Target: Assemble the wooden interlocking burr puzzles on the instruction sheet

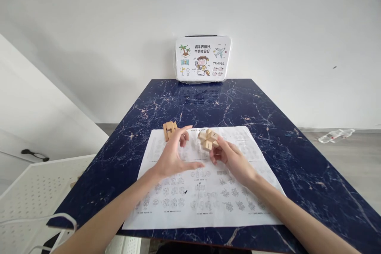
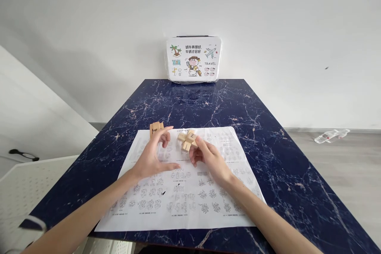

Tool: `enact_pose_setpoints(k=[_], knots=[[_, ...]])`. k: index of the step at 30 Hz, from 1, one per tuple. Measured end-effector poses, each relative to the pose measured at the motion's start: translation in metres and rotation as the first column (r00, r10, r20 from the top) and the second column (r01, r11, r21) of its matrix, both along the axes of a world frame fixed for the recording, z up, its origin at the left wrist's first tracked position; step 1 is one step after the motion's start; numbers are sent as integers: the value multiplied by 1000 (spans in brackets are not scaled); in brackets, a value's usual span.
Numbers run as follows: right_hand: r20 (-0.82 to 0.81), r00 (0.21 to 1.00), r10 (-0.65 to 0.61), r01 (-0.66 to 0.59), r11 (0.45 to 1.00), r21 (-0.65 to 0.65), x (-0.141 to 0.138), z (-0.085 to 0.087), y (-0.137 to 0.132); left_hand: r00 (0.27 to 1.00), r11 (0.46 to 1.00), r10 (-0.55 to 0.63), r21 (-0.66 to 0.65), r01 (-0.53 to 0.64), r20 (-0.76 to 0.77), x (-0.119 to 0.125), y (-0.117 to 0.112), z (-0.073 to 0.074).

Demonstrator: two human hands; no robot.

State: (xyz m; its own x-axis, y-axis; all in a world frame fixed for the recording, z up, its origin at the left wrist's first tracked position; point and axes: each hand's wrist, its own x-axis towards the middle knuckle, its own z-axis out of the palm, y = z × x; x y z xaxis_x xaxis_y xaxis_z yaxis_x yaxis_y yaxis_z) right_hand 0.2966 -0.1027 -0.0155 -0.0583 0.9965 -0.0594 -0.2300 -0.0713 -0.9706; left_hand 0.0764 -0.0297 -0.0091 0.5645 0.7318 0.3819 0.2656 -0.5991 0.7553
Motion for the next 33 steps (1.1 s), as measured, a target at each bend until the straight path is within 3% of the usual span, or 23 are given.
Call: enact_pose_setpoints(k=[6,9,13,17,26,33], knots=[[-226,923,-311,301,950,-80,19,-16,12,946,939,306,198,-281,-104,-10,20,-2],[-272,888,-371,363,928,-81,33,-29,18,902,908,385,257,-332,-196,-16,31,-9],[-331,851,-408,406,910,-78,47,-42,24,873,907,388,290,-305,-295,-24,43,-18],[-345,844,-409,413,908,-67,50,-44,26,862,931,354,227,-287,-362,-31,53,-21],[-336,872,-355,316,934,-167,32,-24,20,864,940,335,196,-279,-376,-38,64,-21],[-242,916,-322,290,944,-158,24,-12,18,858,933,353,206,-294,-373,-38,63,-20]])
